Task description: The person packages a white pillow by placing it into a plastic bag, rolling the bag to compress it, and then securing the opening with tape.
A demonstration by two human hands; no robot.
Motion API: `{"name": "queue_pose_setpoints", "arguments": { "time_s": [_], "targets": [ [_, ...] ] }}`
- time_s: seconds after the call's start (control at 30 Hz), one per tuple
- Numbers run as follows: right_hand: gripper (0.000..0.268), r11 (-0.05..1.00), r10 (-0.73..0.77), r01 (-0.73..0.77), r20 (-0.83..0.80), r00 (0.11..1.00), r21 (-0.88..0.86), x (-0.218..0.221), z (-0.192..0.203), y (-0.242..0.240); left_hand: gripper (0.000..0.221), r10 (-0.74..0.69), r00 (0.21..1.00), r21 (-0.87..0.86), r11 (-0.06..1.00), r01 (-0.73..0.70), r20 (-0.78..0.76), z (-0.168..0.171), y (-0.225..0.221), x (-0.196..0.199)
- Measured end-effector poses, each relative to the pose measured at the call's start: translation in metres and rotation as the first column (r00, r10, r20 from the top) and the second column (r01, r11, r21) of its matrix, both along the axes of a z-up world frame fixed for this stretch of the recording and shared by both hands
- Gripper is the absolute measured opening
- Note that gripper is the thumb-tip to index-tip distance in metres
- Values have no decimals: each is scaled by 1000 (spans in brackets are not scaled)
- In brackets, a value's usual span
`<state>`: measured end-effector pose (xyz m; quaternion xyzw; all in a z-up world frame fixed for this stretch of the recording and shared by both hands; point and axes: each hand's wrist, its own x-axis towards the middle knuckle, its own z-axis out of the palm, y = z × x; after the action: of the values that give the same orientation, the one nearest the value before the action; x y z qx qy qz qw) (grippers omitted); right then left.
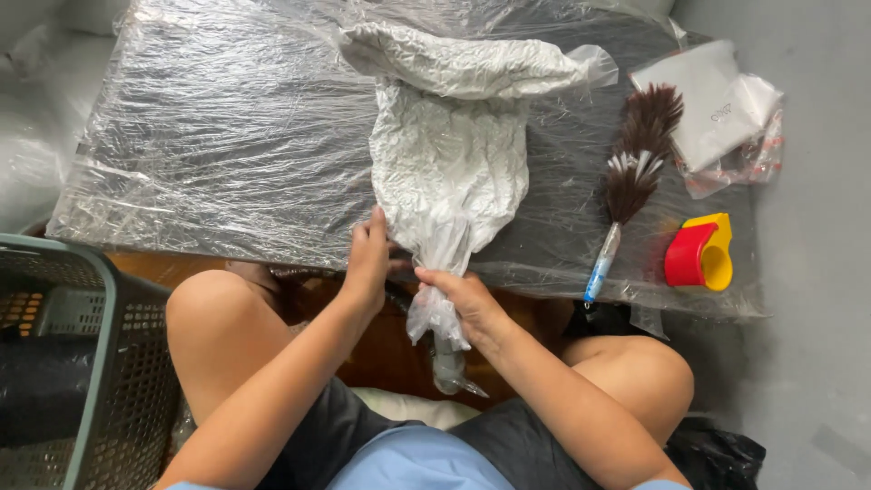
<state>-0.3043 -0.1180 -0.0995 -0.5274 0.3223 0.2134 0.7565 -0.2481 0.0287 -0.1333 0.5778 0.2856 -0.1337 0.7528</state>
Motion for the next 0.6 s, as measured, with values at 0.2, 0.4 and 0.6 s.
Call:
{"name": "queue_pose_setpoints", "arguments": {
  "time_s": [0.2, 0.4, 0.6],
  "targets": [
    [30, 991, -1, 4, -17, 1000, 132, 5, -7, 7, 92, -71, 997, -426, 902, 67, 8, 61, -42, -111],
    [32, 979, -55, 65, -58, 997, 193, 6, 23, 18, 99, -105, 970, -303, 938, 170, 218, -58, -56, -127],
    [32, 976, -39, 56, -83, 996, 209, 14, 40, 23, 91, 59, 938, -69, 997, -38, 343, -35, -64, -139]
  ]
}}
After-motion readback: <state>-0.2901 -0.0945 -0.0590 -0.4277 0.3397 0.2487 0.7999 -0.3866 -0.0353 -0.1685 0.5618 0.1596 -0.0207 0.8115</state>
